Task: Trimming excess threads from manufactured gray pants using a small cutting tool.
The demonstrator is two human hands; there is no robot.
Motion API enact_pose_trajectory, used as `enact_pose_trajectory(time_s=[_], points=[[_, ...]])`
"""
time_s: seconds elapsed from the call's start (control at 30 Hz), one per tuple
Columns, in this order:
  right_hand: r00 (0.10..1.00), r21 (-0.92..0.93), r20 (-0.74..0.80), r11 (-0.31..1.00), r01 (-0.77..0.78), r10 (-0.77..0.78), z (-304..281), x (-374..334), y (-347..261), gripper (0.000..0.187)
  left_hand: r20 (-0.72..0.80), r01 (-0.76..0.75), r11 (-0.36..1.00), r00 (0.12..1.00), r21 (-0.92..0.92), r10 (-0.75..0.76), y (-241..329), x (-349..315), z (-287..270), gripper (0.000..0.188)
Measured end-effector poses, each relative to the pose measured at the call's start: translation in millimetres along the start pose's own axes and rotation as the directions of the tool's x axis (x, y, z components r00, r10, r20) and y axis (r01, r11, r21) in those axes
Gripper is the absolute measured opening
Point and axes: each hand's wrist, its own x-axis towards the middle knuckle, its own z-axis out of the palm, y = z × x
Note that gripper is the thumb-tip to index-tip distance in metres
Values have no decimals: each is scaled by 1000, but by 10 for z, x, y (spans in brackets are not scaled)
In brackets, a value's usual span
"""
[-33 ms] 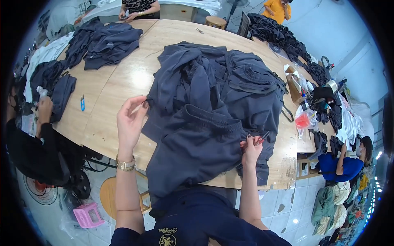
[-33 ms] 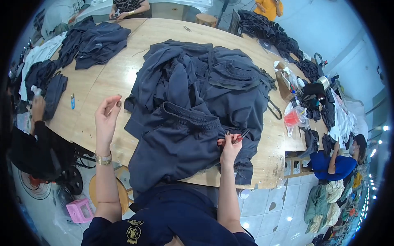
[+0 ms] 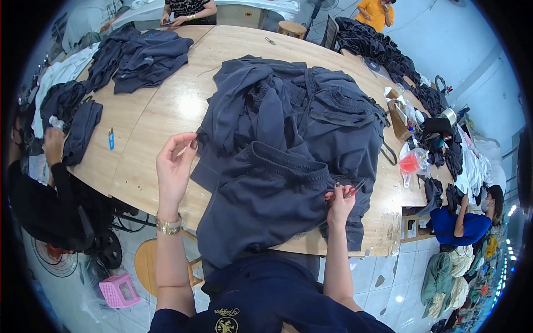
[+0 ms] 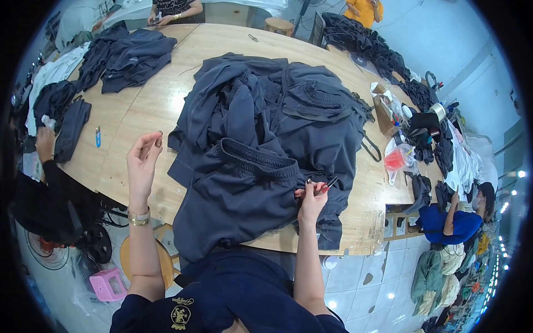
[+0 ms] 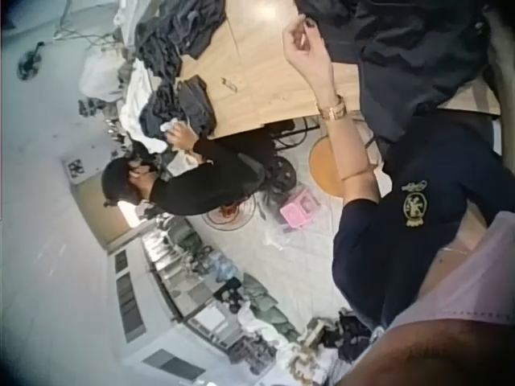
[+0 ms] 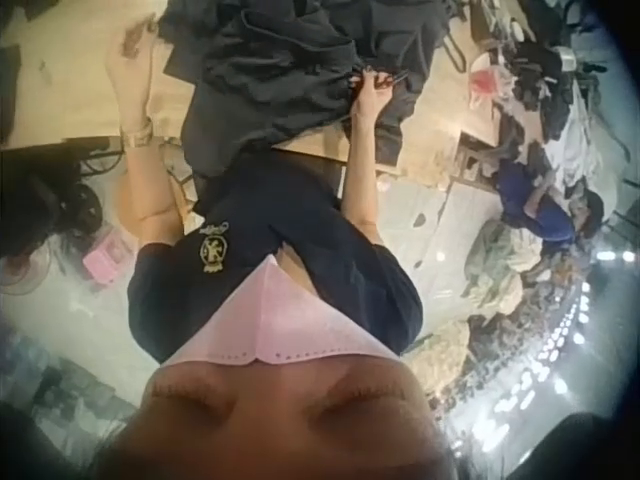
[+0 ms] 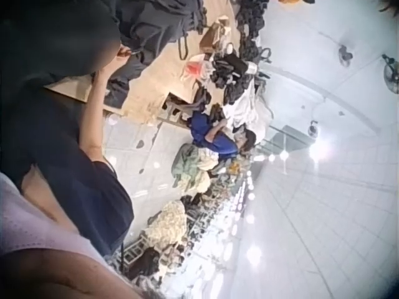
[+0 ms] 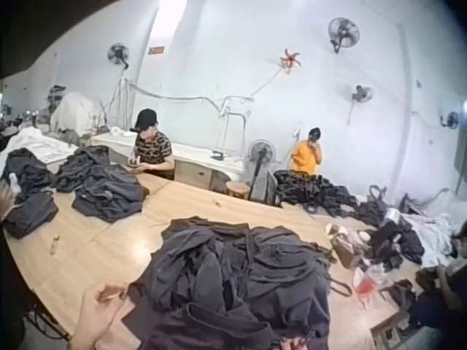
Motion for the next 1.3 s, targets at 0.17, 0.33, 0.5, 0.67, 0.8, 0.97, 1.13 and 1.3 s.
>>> enact_pose_trajectory(time_s=[0.17,0.33,0.5,0.67,0.8,0.97,1.13,1.3], points=[[998,-53,50,998,27,-24,39,42,-18,25,216,-193,964,949,-185,231,596,-299,7,13],[999,-72,4,997,41,-41,-42,75,30,25,296,-354,614,639,-706,709,1193,-576,283,19],[999,-14,31,1000,23,-22,-28,23,19,25,226,-238,725,848,-646,479,1835,-950,487,9],[999,-40,29,998,43,-42,-98,54,21,24,354,-129,525,602,-841,715,1360,-757,248,20],[998,-43,16,997,57,-56,-90,68,6,24,178,-129,846,951,-517,254,970,-555,247,37],[997,-26,55,999,48,-46,6,34,32,24,117,108,745,963,659,-243,-950,-385,20,47],[960,-258,248,947,193,-128,186,-233,-247,22,253,-71,729,957,681,-143,-1061,-861,235,33],[692,-63,700,981,-185,176,826,-920,-920,26,559,85,996,825,7,-75,43,-1053,447,61]])
